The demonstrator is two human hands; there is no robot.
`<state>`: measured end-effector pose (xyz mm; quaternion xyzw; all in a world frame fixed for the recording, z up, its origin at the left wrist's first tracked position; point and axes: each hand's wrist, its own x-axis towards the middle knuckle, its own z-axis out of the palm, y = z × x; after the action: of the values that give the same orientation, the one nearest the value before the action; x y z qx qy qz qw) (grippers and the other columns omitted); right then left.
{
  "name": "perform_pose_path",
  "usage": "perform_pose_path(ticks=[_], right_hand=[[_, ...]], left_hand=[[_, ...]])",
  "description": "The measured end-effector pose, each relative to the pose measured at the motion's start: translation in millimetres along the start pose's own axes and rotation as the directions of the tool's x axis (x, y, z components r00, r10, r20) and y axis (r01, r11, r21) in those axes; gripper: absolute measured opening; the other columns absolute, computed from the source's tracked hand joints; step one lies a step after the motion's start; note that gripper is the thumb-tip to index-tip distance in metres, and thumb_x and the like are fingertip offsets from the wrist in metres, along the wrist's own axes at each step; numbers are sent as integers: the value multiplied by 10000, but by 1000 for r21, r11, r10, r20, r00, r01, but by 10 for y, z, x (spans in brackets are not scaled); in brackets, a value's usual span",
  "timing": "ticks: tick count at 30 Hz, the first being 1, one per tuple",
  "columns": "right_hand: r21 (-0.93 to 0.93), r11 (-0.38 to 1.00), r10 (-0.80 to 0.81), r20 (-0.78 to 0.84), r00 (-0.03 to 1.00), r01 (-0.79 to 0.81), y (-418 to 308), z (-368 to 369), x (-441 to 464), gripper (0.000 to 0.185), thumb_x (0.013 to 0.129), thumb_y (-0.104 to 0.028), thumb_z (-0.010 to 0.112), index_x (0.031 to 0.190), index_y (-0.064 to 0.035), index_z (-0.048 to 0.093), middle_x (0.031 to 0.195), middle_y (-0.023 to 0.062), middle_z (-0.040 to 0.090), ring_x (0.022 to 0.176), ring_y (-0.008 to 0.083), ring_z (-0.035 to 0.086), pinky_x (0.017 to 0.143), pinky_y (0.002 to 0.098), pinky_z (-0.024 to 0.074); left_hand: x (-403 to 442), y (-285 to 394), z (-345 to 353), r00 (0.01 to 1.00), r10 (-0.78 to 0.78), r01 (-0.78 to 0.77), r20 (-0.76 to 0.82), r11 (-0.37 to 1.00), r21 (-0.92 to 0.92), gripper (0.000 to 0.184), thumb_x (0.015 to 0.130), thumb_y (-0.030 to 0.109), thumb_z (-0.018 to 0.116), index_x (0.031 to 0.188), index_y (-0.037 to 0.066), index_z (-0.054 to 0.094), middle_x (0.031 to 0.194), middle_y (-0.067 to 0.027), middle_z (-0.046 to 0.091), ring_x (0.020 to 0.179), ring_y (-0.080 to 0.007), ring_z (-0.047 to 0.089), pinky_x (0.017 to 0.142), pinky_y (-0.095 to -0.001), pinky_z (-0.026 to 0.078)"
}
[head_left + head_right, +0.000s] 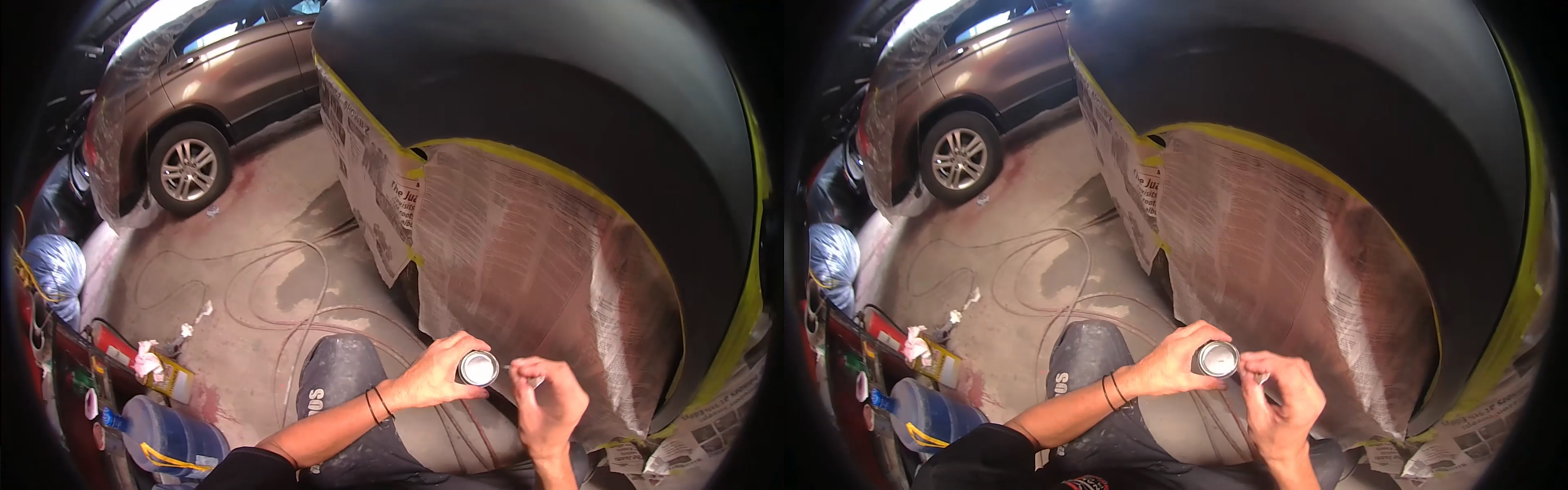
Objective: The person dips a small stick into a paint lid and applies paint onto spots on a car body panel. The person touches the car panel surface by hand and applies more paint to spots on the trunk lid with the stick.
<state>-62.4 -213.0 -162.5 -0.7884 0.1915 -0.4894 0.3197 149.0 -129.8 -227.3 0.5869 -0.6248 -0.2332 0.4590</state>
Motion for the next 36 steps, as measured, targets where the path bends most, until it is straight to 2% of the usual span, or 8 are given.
perform_pose_path(ticks=[6, 10, 13, 17, 20, 27, 30, 36], right_hand=[[-137, 913, -378, 63, 924, 383, -839, 166, 1355, 249, 932, 157, 761, 1136, 19, 724, 1026, 149, 799, 958, 198, 792, 888, 317, 626], [-18, 881, -471, 53, 881, 472, -1434, 431, 2195, 159, 1041, 113, 714, 1171, 22, 716, 1134, 107, 773, 1120, 183, 744, 1047, 332, 595], [-328, 816, -478, 84, 875, 477, -1781, 588, 2739, 114, 1043, -9, 794, 1152, -12, 763, 1134, 60, 790, 1124, 136, 743, 1077, 290, 574], [-282, 815, -495, 114, 861, 506, -2054, 910, 2934, 94, 1038, -59, 816, 1122, -37, 780, 1103, 35, 807, 1093, 102, 744, 1050, 269, 565], [-562, 712, -495, 22, 868, 420, -1992, 931, 3155, 87, 1013, -20, 822, 1088, -33, 779, 1030, 35, 818, 995, 91, 759, 946, 264, 590], [-490, 727, -520, 65, 852, 481, -1772, 1041, 2580, 87, 990, 10, 824, 1046, -43, 783, 1035, 13, 810, 1020, 97, 755, 968, 263, 576], [-560, 640, -557, 133, 820, 526, -1714, 1077, 2764, 88, 994, -21, 828, 1070, -44, 788, 1024, 17, 815, 1021, 100, 757, 971, 276, 572], [-765, 466, -552, 142, 822, 445, -1863, 1175, 3275, 169, 1024, -218, 826, 1107, -74, 798, 1048, 23, 846, 1051, 125, 780, 992, 311, 569]], left_hand=[[-159, -407, -14, 999, 16, -12, -40, 994, 105, 728, 769, 295, 1013, 1377, 101, 663, 1290, -123, 685, 1240, -363, 676, 1091, -478, 505], [-176, -474, -32, 1000, 9, -9, -4, 996, 88, 703, 790, 351, 989, 1371, 124, 666, 1311, -98, 682, 1256, -351, 670, 1095, -486, 495], [-140, -499, -94, 999, 18, -17, -27, 999, 33, 697, 789, 355, 968, 1366, 105, 666, 1296, -105, 690, 1236, -348, 686, 1101, -491, 494], [-90, -551, -158, 998, 20, -23, -55, 999, -43, 680, 776, 327, 976, 1341, 97, 675, 1274, -98, 701, 1215, -348, 696, 1090, -497, 496], [-59, -567, -187, 993, 46, -53, -111, 997, -63, 667, 760, 310, 988, 1312, 101, 679, 1250, -95, 705, 1201, -345, 700, 1068, -506, 498], [-76, -600, -292, 993, 62, -63, -104, 998, -13, 683, 739, 325, 1002, 1303, 97, 691, 1245, -92, 721, 1170, -347, 709, 1053, -501, 513], [-64, -593, -319, 993, 56, -60, -106, 998, -32, 683, 743, 331, 1001, 1303, 97, 688, 1239, -90, 718, 1170, -345, 708, 1048, -500, 513], [-56, -656, -370, 995, 31, -38, -95, 997, -72, 696, 750, 332, 1004, 1316, 96, 676, 1244, -91, 710, 1173, -337, 708, 1050, -497, 511]])
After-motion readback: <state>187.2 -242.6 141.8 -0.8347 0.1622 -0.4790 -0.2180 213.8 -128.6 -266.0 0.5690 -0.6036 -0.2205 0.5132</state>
